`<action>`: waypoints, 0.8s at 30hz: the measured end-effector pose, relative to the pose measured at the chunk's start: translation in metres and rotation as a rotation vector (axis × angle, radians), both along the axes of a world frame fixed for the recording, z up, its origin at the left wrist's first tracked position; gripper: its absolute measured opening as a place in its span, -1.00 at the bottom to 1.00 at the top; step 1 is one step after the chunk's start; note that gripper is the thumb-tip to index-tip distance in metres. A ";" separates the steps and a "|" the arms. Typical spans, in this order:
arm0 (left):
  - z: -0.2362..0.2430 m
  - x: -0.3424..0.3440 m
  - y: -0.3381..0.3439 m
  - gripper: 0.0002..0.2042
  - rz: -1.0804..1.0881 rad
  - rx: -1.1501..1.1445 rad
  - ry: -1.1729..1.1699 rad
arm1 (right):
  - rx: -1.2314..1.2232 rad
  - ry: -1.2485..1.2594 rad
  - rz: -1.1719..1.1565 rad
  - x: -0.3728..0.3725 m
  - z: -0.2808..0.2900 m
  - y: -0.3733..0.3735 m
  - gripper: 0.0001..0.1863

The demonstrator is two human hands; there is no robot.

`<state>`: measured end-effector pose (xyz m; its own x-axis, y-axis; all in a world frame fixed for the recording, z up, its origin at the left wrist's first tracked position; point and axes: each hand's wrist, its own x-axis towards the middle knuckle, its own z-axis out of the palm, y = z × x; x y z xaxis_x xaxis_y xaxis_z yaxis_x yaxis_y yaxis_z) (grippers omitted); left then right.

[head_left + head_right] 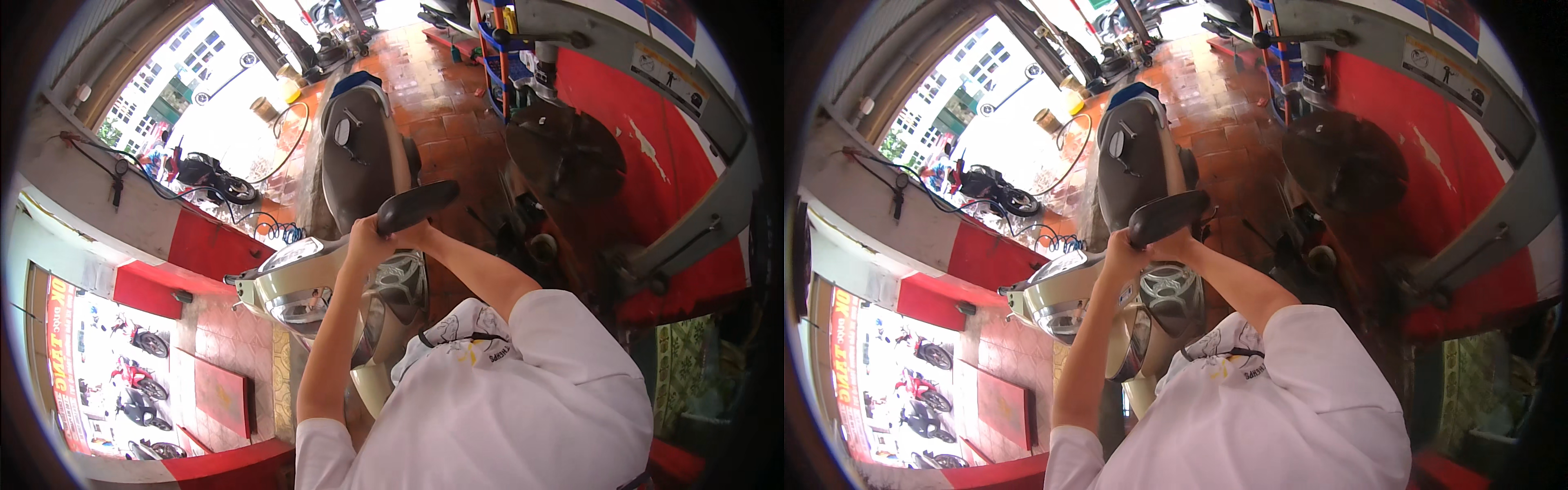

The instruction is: The person uses a wrench to loosen or tighten a screw on the front headlight assembly of a motorcycle, then picks up a rearview mirror from the seat and installs it by screwing it into the handlebar mount by hand and with a wrench.

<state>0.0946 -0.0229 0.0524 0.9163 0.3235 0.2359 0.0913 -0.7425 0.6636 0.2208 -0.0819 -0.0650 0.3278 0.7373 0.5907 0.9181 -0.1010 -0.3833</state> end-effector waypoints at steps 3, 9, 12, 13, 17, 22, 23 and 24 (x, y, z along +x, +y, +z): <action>-0.002 0.003 0.000 -0.85 -0.001 0.011 -0.013 | 0.003 -0.083 0.029 0.009 -0.005 0.004 -0.66; -0.008 0.007 0.001 -0.89 -0.038 0.052 -0.052 | 0.057 -0.078 0.028 0.012 -0.006 -0.001 -0.63; -0.007 0.000 0.006 -0.88 -0.034 -0.049 -0.005 | 0.095 0.017 -0.040 -0.005 -0.001 0.000 -0.64; -0.008 -0.004 0.010 -0.88 -0.032 -0.017 -0.002 | 0.118 0.072 -0.050 -0.014 0.001 0.003 -0.64; -0.014 -0.024 0.015 -0.87 0.023 0.034 -0.032 | 0.285 0.392 -0.012 -0.056 -0.006 0.018 -0.68; 0.008 0.003 -0.004 -0.78 -0.161 0.026 -0.026 | 0.149 0.208 0.042 0.011 -0.043 0.023 -0.66; 0.010 0.000 0.002 -0.75 -0.197 0.014 0.023 | 0.100 0.100 0.036 0.010 -0.039 0.019 -0.67; 0.010 -0.016 0.018 -0.71 -0.204 0.000 0.087 | 0.054 0.006 0.056 -0.010 -0.022 0.017 -0.68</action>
